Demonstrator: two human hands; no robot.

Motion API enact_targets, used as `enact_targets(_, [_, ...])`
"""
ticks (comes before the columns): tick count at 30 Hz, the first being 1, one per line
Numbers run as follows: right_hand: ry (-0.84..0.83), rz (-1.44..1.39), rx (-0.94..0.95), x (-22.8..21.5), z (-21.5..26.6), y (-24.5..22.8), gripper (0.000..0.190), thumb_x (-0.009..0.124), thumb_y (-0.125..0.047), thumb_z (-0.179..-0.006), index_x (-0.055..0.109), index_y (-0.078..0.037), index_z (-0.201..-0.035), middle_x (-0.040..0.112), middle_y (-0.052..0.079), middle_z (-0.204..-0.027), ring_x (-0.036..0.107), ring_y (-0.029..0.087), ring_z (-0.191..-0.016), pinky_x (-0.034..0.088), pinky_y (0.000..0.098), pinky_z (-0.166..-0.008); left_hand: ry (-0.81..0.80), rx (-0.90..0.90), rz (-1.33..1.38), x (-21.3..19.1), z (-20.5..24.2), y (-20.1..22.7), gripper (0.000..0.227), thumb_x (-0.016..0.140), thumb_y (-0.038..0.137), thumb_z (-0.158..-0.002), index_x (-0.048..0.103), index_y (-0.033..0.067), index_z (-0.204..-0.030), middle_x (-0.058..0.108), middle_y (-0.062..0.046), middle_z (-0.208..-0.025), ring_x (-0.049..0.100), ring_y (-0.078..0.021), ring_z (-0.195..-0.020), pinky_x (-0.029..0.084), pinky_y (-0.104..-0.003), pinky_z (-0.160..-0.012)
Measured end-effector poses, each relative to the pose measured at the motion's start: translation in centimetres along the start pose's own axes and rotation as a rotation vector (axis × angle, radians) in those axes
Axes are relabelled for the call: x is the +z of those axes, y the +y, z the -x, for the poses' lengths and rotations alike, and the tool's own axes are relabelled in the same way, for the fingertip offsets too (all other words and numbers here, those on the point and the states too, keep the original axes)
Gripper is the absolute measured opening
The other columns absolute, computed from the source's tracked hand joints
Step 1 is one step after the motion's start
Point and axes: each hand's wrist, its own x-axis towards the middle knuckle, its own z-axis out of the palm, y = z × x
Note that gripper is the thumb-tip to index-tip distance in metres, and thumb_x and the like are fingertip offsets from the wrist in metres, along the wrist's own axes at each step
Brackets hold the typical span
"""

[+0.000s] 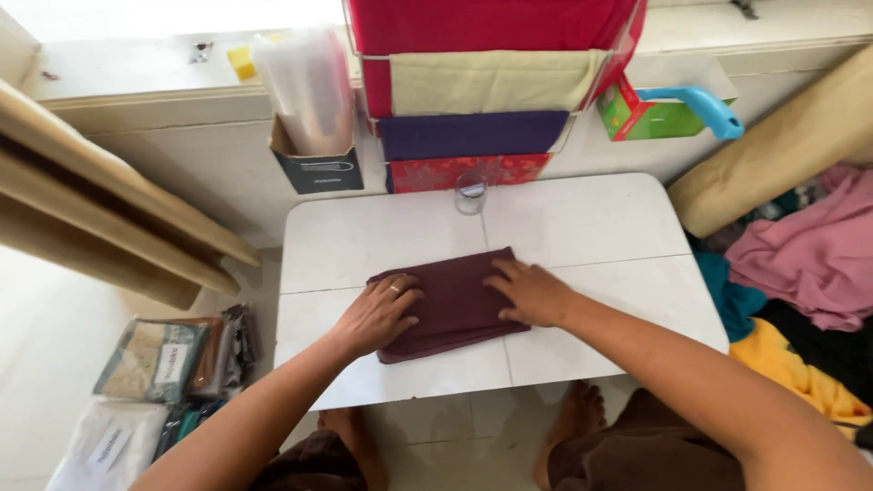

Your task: The person folds a piece of maroon fabric on a white table, cleans it with a lint roller, places it into a clear plastic bag, and seals the bag with a label.

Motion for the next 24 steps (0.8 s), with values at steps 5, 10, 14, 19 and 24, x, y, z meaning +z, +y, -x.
enact_targets(5, [-0.093, 0.091, -0.042, -2.5, -0.7, 2.0, 0.068, 0.076, -0.04, -0.089, 0.051, -0.01, -0.144, 0.045, 0.022, -0.15, 0.046, 0.042, -0.137, 0.053, 0.0558, -0.098, -0.152, -0.05, -0.006, 2.3, -0.2, -0.6, 0.048, 0.063, 0.05, -0.095, 0.052, 0.0223, -0.132, 0.045, -0.008, -0.148, 0.04, -0.029, -0.145, 0.042, -0.046, -0.11])
enact_targets(10, [1.145, 0.361, 0.227, -13.3, 1.7, 10.5, 0.051, 0.083, -0.041, -0.078, 0.07, -0.011, -0.116, 0.07, 0.009, -0.116, 0.063, 0.032, -0.108, 0.044, 0.0466, -0.099, -0.004, 0.074, -0.035, 3.4, 0.1, -1.7, 0.061, 0.05, 0.056, -0.098, 0.049, 0.0154, -0.143, 0.042, -0.014, -0.154, 0.035, -0.0346, -0.145, 0.022, -0.053, -0.12])
enact_targets(14, [0.511, 0.547, 1.086, -23.3, 7.1, 11.8, 0.081, 0.059, -0.075, -0.092, 0.054, -0.007, -0.136, 0.062, 0.016, -0.123, 0.061, 0.033, -0.107, 0.05, 0.0446, -0.084, -0.008, 0.075, -0.029, 4.5, -0.2, -2.4, 0.066, 0.047, 0.059, -0.099, 0.046, 0.0138, -0.148, 0.04, -0.016, -0.156, 0.028, -0.0362, -0.149, 0.016, -0.054, -0.122])
enact_targets(19, [0.434, -0.024, 1.006, -19.3, 8.4, 22.5, 0.051, 0.058, -0.019, -0.089, 0.054, -0.025, -0.14, 0.071, 0.026, -0.116, 0.066, 0.051, -0.106, 0.051, 0.0569, -0.083, 0.179, 0.144, -0.056, 5.0, 0.4, -2.9, 0.069, 0.056, 0.061, -0.092, 0.054, 0.0125, -0.141, 0.044, -0.019, -0.156, 0.034, -0.0341, -0.149, 0.02, -0.054, -0.122])
enact_targets(24, [0.914, 0.235, 0.544, -21.3, 13.8, 12.1, 0.027, 0.065, -0.015, -0.118, 0.06, -0.001, -0.141, 0.068, 0.029, -0.117, 0.066, 0.051, -0.101, 0.049, 0.0578, -0.086, 0.06, 0.073, 0.024, 1.6, 0.8, -2.6, 0.055, 0.057, 0.054, -0.095, 0.059, 0.0144, -0.133, 0.054, -0.01, -0.137, 0.046, -0.0283, -0.133, 0.019, -0.054, -0.123])
